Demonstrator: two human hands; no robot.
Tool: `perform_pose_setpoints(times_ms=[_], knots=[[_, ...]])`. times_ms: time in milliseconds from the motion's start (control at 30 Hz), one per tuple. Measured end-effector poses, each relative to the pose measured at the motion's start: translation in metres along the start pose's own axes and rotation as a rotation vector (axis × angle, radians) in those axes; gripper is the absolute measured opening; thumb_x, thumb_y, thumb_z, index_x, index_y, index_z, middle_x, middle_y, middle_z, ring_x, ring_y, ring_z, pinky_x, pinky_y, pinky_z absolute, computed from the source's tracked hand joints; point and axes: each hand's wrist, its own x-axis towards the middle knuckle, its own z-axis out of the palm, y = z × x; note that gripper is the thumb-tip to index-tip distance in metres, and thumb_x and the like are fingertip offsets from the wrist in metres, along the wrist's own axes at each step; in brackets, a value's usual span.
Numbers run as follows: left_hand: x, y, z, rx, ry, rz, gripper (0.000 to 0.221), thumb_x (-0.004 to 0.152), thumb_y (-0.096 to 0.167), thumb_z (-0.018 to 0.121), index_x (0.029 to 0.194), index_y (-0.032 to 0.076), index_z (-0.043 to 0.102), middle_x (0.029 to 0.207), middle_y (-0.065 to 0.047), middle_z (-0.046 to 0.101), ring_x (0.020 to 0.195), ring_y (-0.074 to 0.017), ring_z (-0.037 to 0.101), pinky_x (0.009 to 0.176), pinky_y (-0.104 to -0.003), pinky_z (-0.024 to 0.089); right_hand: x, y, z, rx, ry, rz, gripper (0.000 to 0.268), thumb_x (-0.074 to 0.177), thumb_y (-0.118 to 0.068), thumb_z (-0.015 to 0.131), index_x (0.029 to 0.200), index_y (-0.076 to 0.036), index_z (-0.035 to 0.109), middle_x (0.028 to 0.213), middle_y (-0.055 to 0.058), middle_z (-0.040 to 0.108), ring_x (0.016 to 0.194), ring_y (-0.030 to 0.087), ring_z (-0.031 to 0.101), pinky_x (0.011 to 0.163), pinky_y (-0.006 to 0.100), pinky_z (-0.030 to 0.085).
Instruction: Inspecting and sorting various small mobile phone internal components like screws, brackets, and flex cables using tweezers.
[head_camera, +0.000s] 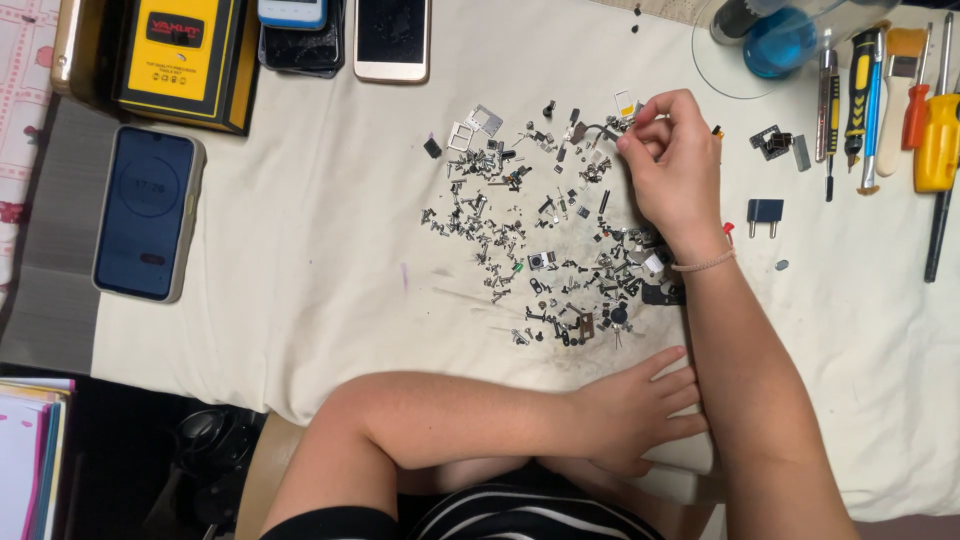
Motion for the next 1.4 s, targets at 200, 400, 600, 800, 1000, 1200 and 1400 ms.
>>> perform_pose_setpoints(times_ms=[200, 400, 600, 800, 1000, 1200, 1400], knots=[[0.0, 0.001, 0.007, -0.01, 0.021, 0.006, 0.1, 0.068, 0.079, 0.067, 0.15, 0.026, 0.047, 0.158, -0.011, 0.045, 0.154, -0.0313, 0.03, 0.13, -0.056, 0.014, -0.011, -0.007, -0.031, 0.2, 0.089, -0.052, 0.029, 0.104, 0.015, 0.065, 0.109, -0.006, 0.045, 0.099, 0.012, 0.067, 0.082, 0.013, 0.064, 0.072, 0.021, 0.056], [-0.004, -0.002, -0.004, 0.015, -0.005, 0.024, 0.105, 0.076, 0.078, 0.065, 0.16, 0.024, 0.034, 0.17, -0.018, 0.023, 0.159, -0.0319, 0.02, 0.13, -0.056, 0.013, -0.026, 0.094, -0.153, 0.087, 0.397, 0.012, 0.037, 0.11, 0.013, 0.072, 0.117, -0.008, 0.042, 0.098, 0.017, 0.069, 0.085, 0.018, 0.069, 0.066, 0.026, 0.056], [-0.003, 0.0, 0.006, -0.018, 0.05, 0.02, 0.109, 0.069, 0.076, 0.071, 0.159, 0.023, 0.038, 0.169, -0.019, 0.025, 0.159, -0.0326, 0.023, 0.13, -0.057, 0.014, -0.028, 0.095, -0.164, -0.032, 0.358, 0.286, 0.036, 0.106, 0.007, 0.077, 0.11, -0.013, 0.046, 0.064, -0.007, 0.038, 0.085, 0.01, 0.069, 0.073, 0.027, 0.065], [-0.003, -0.002, -0.001, 0.0, -0.006, 0.029, 0.108, 0.074, 0.078, 0.068, 0.161, 0.024, 0.033, 0.17, -0.019, 0.022, 0.16, -0.0326, 0.02, 0.129, -0.057, 0.012, -0.025, 0.085, -0.154, -0.274, 0.207, 0.385, 0.021, 0.1, -0.005, 0.072, 0.118, -0.009, 0.063, 0.09, 0.001, 0.074, 0.073, 0.011, 0.066, 0.067, 0.032, 0.055], [-0.003, -0.002, -0.004, 0.017, -0.011, 0.032, 0.107, 0.075, 0.079, 0.066, 0.161, 0.024, 0.033, 0.17, -0.019, 0.022, 0.16, -0.0322, 0.02, 0.129, -0.056, 0.013, -0.028, 0.098, -0.167, -0.537, 0.193, 0.264, 0.026, 0.103, -0.008, 0.062, 0.12, -0.01, 0.081, 0.097, 0.007, 0.073, 0.081, 0.027, 0.06, 0.074, 0.043, 0.05], [-0.002, -0.001, -0.001, 0.024, -0.027, 0.026, 0.11, 0.074, 0.08, 0.068, 0.162, 0.025, 0.031, 0.17, -0.02, 0.019, 0.16, -0.0322, 0.018, 0.129, -0.056, 0.013, -0.031, 0.014, -0.133, -0.185, 0.115, 0.28, 0.008, 0.115, -0.005, 0.046, 0.119, -0.002, 0.052, 0.103, 0.011, 0.062, 0.062, 0.02, 0.067, 0.052, 0.032, 0.054], [-0.001, -0.001, -0.003, 0.035, -0.033, 0.023, 0.106, 0.075, 0.079, 0.066, 0.16, 0.025, 0.033, 0.17, -0.02, 0.021, 0.159, -0.0317, 0.019, 0.129, -0.055, 0.014, -0.028, 0.002, -0.097, -0.029, 0.032, -0.002, 0.011, 0.116, 0.001, 0.047, 0.125, 0.001, 0.053, 0.105, 0.013, 0.069, 0.084, 0.018, 0.066, 0.068, 0.028, 0.052]])
